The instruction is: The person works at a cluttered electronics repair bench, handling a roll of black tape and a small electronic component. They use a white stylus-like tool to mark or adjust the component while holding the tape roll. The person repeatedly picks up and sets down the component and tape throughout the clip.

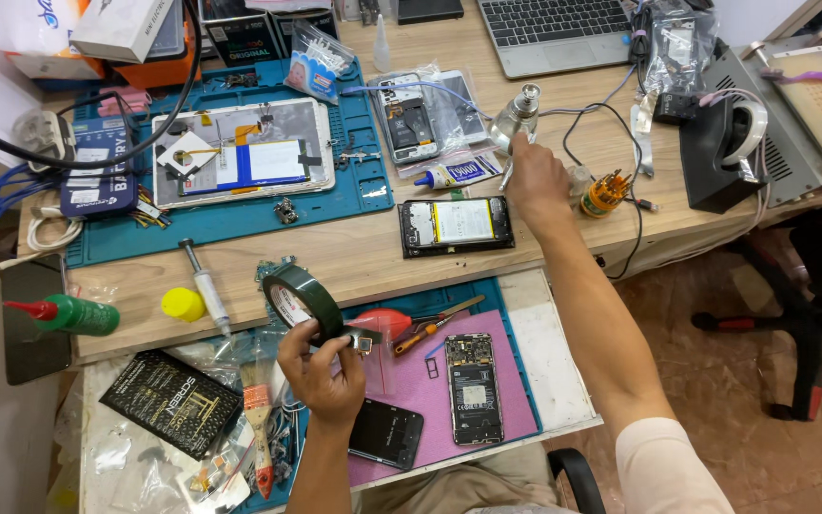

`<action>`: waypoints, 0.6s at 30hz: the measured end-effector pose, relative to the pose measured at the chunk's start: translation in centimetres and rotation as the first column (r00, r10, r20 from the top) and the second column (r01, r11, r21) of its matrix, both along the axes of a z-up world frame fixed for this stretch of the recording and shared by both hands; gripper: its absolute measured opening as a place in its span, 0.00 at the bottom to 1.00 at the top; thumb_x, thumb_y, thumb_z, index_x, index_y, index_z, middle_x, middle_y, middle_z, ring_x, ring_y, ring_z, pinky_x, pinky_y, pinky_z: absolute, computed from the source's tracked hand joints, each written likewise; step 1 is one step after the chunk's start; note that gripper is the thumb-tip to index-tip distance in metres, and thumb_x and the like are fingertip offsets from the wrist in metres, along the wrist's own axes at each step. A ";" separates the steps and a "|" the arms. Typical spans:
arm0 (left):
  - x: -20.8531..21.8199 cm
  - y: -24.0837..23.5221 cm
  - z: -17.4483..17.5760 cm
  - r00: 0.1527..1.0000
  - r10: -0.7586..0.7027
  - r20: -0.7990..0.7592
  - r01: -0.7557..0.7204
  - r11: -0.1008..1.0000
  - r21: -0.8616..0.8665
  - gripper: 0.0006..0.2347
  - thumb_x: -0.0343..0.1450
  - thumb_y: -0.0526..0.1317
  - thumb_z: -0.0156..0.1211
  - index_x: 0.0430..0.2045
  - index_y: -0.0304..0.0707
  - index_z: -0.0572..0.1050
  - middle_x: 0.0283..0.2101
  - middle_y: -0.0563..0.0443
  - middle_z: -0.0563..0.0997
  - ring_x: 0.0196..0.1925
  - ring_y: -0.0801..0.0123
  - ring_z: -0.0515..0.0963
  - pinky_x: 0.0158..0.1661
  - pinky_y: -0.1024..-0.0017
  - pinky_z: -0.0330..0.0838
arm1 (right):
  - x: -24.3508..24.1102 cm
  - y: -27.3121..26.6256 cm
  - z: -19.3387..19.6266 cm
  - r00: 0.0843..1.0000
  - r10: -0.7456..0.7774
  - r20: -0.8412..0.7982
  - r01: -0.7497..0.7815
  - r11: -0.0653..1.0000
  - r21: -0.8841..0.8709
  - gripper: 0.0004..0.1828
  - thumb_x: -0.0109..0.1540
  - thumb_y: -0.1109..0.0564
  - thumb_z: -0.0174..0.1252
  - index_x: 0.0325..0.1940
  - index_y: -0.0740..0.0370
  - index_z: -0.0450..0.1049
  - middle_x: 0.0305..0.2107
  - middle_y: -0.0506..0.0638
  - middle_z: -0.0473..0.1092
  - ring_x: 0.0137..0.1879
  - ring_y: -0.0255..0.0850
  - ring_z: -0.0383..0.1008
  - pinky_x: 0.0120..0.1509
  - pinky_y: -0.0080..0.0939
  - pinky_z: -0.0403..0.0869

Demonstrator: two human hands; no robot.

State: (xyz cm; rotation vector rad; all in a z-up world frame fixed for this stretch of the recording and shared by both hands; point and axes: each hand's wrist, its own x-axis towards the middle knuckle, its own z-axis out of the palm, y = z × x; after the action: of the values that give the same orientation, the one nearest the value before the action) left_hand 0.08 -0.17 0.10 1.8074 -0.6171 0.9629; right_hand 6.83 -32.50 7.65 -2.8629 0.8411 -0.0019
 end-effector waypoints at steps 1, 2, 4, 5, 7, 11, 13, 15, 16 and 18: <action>0.0 -0.1 0.0 1.000 0.003 0.003 -0.003 1.000 0.003 0.07 0.63 0.25 0.52 0.25 0.39 0.72 0.43 0.39 0.66 0.46 0.55 0.69 0.41 0.66 0.68 | -0.2 0.2 0.4 1.000 0.003 0.003 -0.003 1.000 0.003 0.12 0.59 0.69 0.47 0.45 0.63 0.60 0.28 0.59 0.68 0.33 0.52 0.70 0.32 0.49 0.71; 0.0 -0.1 0.0 1.000 0.008 0.004 -0.008 1.000 0.007 0.07 0.63 0.25 0.52 0.24 0.39 0.72 0.43 0.40 0.66 0.46 0.55 0.70 0.40 0.67 0.68 | -0.3 0.4 0.9 1.000 -0.007 0.012 0.006 1.000 0.029 0.15 0.58 0.70 0.48 0.48 0.64 0.60 0.29 0.59 0.68 0.35 0.53 0.70 0.33 0.50 0.71; 0.0 -0.2 -0.1 1.000 0.015 0.004 -0.015 1.000 0.017 0.07 0.62 0.24 0.53 0.24 0.39 0.72 0.43 0.40 0.67 0.46 0.55 0.70 0.40 0.68 0.68 | -0.8 0.7 1.3 1.000 -0.015 0.020 0.014 0.998 0.062 0.18 0.58 0.71 0.48 0.51 0.65 0.60 0.30 0.60 0.69 0.36 0.54 0.71 0.34 0.51 0.72; -0.1 -0.2 -0.2 1.000 0.012 -0.001 -0.012 1.000 0.022 0.07 0.63 0.25 0.53 0.24 0.39 0.72 0.44 0.40 0.67 0.47 0.55 0.70 0.39 0.68 0.68 | -1.2 0.6 1.4 0.995 -0.011 0.099 0.005 0.999 0.054 0.18 0.57 0.62 0.54 0.50 0.64 0.61 0.30 0.59 0.68 0.35 0.52 0.70 0.34 0.50 0.71; 0.2 -0.6 -0.1 1.000 0.012 -0.008 -0.012 1.000 0.028 0.07 0.63 0.26 0.54 0.24 0.40 0.72 0.44 0.41 0.67 0.47 0.55 0.70 0.39 0.68 0.68 | -2.2 1.0 1.5 0.984 -0.004 0.176 -0.004 0.999 0.047 0.21 0.57 0.53 0.60 0.48 0.62 0.61 0.31 0.58 0.68 0.34 0.51 0.69 0.34 0.48 0.70; 0.9 -1.5 0.7 0.985 0.023 0.169 -0.008 0.996 -0.088 0.06 0.62 0.26 0.57 0.19 0.39 0.74 0.39 0.38 0.71 0.34 0.58 0.73 0.35 0.72 0.71 | -4.9 4.7 0.0 0.714 0.353 0.605 -0.364 0.925 -0.109 0.11 0.61 0.50 0.57 0.34 0.60 0.69 0.20 0.52 0.68 0.28 0.48 0.72 0.33 0.43 0.71; 0.8 -1.8 1.0 0.985 0.017 0.170 -0.004 0.997 -0.078 0.06 0.62 0.26 0.57 0.19 0.39 0.75 0.39 0.39 0.71 0.33 0.58 0.73 0.35 0.71 0.71 | -6.7 8.3 0.1 0.628 0.362 0.689 -0.550 0.833 0.063 0.10 0.60 0.50 0.56 0.31 0.58 0.69 0.18 0.51 0.69 0.28 0.49 0.73 0.33 0.45 0.70; 0.8 -2.3 1.4 0.981 -0.023 0.192 0.036 0.997 -0.066 0.06 0.62 0.25 0.57 0.18 0.38 0.75 0.38 0.40 0.72 0.32 0.60 0.73 0.34 0.71 0.72 | -9.0 12.4 2.3 0.826 0.366 0.429 -0.562 0.469 0.682 0.08 0.57 0.55 0.56 0.34 0.63 0.69 0.21 0.54 0.70 0.30 0.44 0.73 0.39 0.43 0.73; 0.8 -2.3 1.2 0.981 -0.024 0.192 0.036 0.997 -0.061 0.06 0.62 0.25 0.57 0.18 0.38 0.75 0.38 0.40 0.72 0.32 0.60 0.73 0.34 0.71 0.72 | -9.3 13.1 1.9 0.826 0.364 0.431 -0.562 0.465 0.684 0.08 0.57 0.55 0.56 0.34 0.63 0.69 0.21 0.54 0.70 0.30 0.44 0.73 0.39 0.43 0.73; 0.9 -2.5 0.8 0.979 -0.008 0.204 0.012 1.000 -0.017 0.06 0.61 0.27 0.58 0.18 0.40 0.76 0.37 0.42 0.73 0.32 0.60 0.75 0.35 0.70 0.72 | -9.8 14.3 1.0 0.840 0.197 0.506 -0.531 0.103 0.841 0.12 0.51 0.66 0.60 0.36 0.72 0.67 0.24 0.60 0.68 0.25 0.42 0.75 0.26 0.36 0.74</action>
State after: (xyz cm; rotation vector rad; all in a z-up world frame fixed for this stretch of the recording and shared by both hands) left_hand 0.96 -2.69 0.85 1.6999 -0.7406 1.1535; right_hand -2.95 -18.18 8.69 -1.6092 -0.0968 0.1455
